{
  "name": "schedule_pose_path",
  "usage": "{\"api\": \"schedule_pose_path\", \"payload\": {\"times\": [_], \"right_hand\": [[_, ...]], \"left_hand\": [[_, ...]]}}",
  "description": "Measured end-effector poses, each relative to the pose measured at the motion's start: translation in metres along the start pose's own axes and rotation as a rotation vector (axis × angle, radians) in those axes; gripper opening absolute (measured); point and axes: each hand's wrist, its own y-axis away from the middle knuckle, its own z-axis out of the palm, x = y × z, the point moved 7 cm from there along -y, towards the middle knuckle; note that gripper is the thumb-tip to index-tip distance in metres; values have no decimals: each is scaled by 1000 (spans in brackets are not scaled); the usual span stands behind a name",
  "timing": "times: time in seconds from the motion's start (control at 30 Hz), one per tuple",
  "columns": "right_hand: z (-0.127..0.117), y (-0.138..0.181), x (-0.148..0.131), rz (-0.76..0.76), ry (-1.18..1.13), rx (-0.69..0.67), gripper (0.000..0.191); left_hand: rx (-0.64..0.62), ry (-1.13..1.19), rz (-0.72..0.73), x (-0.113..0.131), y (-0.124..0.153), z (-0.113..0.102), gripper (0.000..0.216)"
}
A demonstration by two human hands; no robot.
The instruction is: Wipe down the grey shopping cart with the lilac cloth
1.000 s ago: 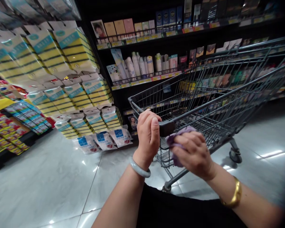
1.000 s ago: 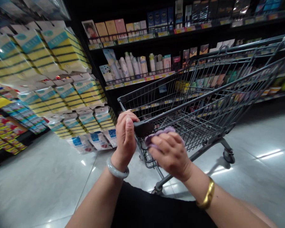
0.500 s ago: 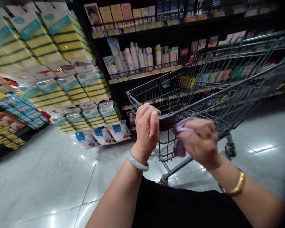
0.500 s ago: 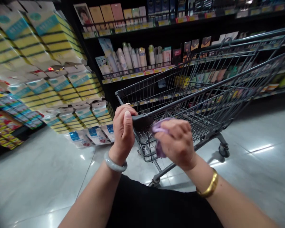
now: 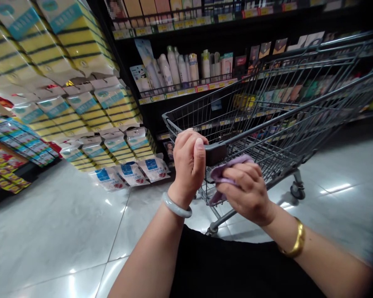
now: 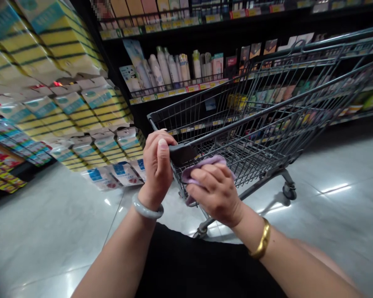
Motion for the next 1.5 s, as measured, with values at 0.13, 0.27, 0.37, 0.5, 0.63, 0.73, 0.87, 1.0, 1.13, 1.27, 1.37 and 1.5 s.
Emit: {"api": "schedule_pose_path", "payload": {"times": [0.13, 0.27, 0.37, 0.5, 0.63, 0.73, 0.87, 1.0, 1.13, 1.27, 1.37, 1.5], "right_hand": [[10, 5, -11, -16, -25, -34, 11], [26, 15, -41, -177, -97, -109, 11], [22, 10, -39, -138, -94, -92, 10], [18, 6, -32, -54, -70, -72, 6], [38, 19, -42, -146, -93, -221, 5], [40, 20, -42, -191, -136, -251, 7], [19, 4, -23, -49, -88, -91, 10], [27, 9, -29, -78, -57, -129, 10], [30, 14, -38, -196, -112, -155, 8], [5, -5, -15, -28, -76, -13, 12], [-1, -10, -6, 53, -16, 19, 15], [5, -12, -12, -127, -11, -59, 6]], "left_hand": [[-3, 4, -5, 0, 0, 0, 34], [5, -5, -7, 0, 0, -1, 34], [10, -5, -12, 0, 0, -2, 34], [5, 15, -17, 0, -1, -1, 34], [17, 26, -31, -1, -1, -2, 34], [14, 30, -46, -1, -1, -2, 33], [8, 31, -43, 0, -1, -1, 33], [17, 24, -34, 0, -1, -1, 34], [4, 2, -42, -1, -1, -1, 35], [-3, -2, -29, 0, -1, -1, 36], [9, -8, -32, 0, 0, -2, 35], [21, 0, -50, 0, 0, -2, 34]]}}
